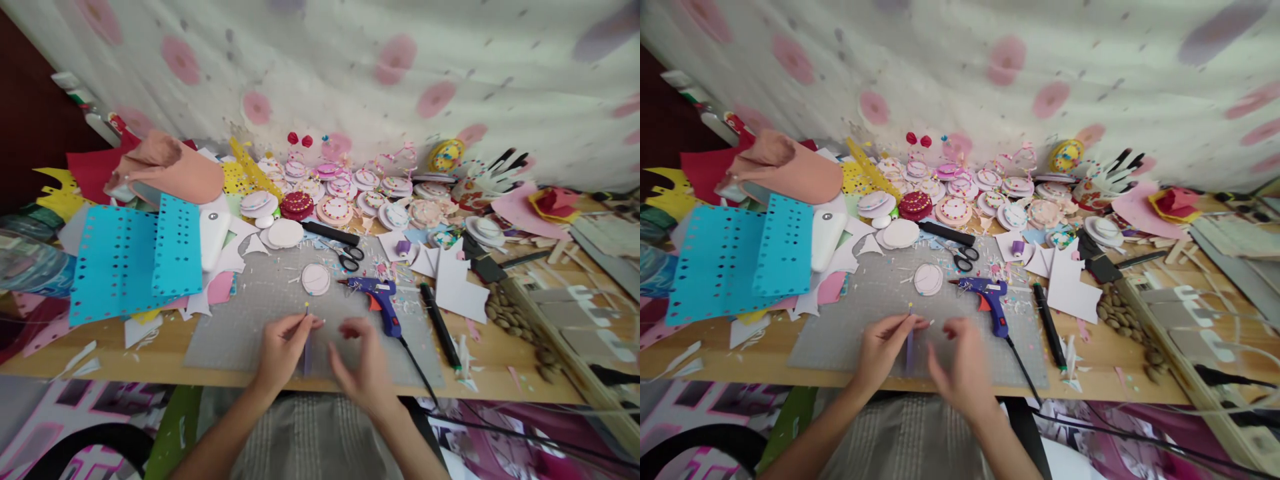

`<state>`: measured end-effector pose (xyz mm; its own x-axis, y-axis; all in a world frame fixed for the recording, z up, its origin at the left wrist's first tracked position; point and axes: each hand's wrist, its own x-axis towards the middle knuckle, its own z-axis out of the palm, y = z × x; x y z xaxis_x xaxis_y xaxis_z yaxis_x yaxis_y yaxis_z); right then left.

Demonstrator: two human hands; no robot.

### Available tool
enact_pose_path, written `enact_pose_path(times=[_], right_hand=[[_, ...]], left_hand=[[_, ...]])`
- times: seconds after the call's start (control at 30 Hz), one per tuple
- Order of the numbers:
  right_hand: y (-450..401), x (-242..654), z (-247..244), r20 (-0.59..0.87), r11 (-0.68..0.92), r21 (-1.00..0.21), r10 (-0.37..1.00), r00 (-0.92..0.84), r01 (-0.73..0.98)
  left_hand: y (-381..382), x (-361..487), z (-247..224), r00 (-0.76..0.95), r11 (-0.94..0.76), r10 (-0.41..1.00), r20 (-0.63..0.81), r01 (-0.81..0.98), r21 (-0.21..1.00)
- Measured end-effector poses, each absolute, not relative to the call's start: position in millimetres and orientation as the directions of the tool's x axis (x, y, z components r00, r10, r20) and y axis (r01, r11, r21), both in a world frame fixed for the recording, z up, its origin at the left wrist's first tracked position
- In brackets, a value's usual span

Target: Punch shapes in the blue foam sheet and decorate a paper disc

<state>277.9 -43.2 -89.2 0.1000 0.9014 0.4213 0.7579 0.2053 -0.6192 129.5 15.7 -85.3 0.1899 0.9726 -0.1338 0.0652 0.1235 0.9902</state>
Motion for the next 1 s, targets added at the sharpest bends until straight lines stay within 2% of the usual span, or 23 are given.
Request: enact_pose_path(times=[0.07, 0.23, 0.37, 0.53, 0.6, 0.67, 0.77, 0.87, 1.0], right_hand=[[-45, 260, -88, 0.354, 0.239, -0.631, 0.935, -0.001, 0.738], [-41, 243, -99, 0.304, 0.106, -0.722, 0.937, 0.175, 0.684], [-37, 250, -105, 0.311, 0.111, -0.74, 0.931, 0.19, 0.663], [-27, 265, -102, 0.211, 0.082, -0.88, 0.95, 0.229, 0.468], [-21, 271, -101, 0.162, 0.043, -0.916, 0.949, 0.27, 0.4], [-13, 276, -102, 0.102, 0.001, -0.939, 0.956, 0.275, 0.344], [-3, 280, -103, -0.011, -0.079, -0.96, 0.969, 0.246, 0.268], [4, 281, -104, -0.072, -0.128, -0.966, 0.968, 0.239, 0.225], [6, 282, -103, -0.097, -0.15, -0.965, 0.966, 0.239, 0.213]], left_hand=[[12, 140, -83, 0.162, 0.107, 0.979, -0.121, 0.096, 0.99], [6, 154, -81, 0.153, 0.051, 0.985, -0.079, 0.18, 0.982], [11, 154, -84, 0.174, 0.011, 0.983, -0.056, 0.252, 0.968], [30, 133, -85, 0.24, -0.008, 0.969, -0.051, 0.24, 0.971], [41, 117, -83, 0.289, -0.096, 0.957, 0.015, 0.27, 0.958], [55, 102, -81, 0.381, -0.327, 0.907, 0.182, 0.363, 0.872], [77, 90, -81, 0.586, -0.656, 0.719, 0.373, 0.398, 0.641], [95, 89, -83, 0.732, -0.792, 0.568, 0.377, 0.36, 0.493], [111, 94, -85, 0.825, -0.853, 0.464, 0.322, 0.318, 0.414]])
